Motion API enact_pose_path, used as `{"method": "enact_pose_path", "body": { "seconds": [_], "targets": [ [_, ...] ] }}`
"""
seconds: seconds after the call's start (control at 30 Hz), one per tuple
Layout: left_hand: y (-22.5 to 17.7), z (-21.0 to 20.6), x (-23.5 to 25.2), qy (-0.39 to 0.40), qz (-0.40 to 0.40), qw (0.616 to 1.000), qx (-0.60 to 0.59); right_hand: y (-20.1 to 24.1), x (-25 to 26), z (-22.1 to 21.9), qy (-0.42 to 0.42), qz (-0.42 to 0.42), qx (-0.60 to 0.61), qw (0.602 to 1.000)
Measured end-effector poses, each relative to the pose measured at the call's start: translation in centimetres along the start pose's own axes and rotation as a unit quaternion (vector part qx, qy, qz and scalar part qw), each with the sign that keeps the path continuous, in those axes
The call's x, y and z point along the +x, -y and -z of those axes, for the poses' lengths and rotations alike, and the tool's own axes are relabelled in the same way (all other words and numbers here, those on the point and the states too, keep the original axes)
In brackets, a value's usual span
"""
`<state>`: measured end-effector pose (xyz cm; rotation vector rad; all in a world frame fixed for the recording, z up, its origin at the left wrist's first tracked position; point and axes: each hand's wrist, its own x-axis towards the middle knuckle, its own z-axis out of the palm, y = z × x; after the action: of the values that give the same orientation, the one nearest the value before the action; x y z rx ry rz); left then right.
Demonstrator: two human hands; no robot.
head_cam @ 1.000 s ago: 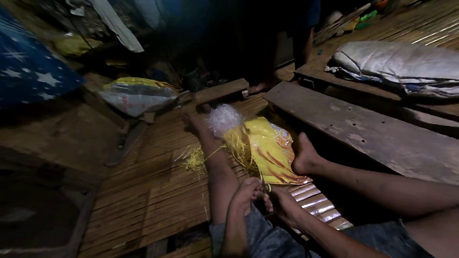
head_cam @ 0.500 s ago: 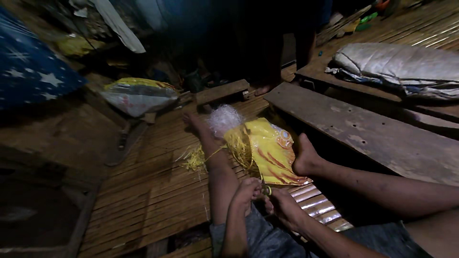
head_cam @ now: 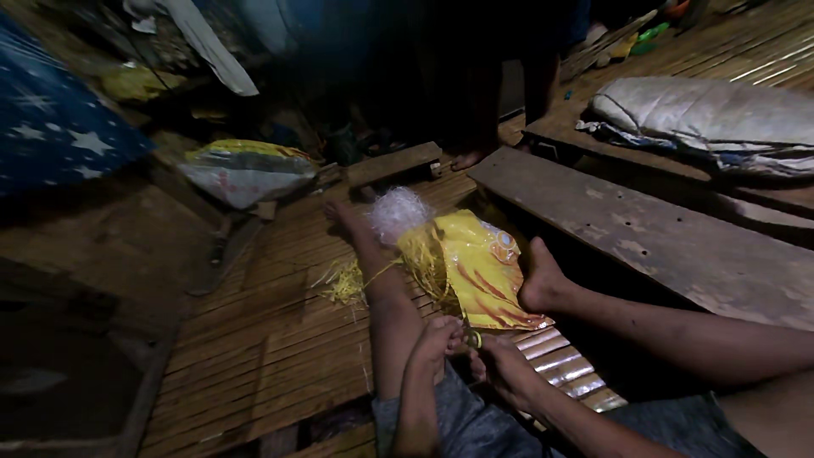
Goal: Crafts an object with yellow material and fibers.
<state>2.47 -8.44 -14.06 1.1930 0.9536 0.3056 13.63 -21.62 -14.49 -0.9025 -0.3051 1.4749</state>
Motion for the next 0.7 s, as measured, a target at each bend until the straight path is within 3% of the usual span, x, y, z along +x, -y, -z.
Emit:
{"method": "enact_pose_path", "body": {
  "seconds": [0.7],
  "targets": [
    [-0.3, 0.1, -0.2, 0.012, -0.001, 1.000, -0.013, 0.6, 0.6, 0.4, 0.006, -0.038, -0.015, 0.999]
  ]
}}
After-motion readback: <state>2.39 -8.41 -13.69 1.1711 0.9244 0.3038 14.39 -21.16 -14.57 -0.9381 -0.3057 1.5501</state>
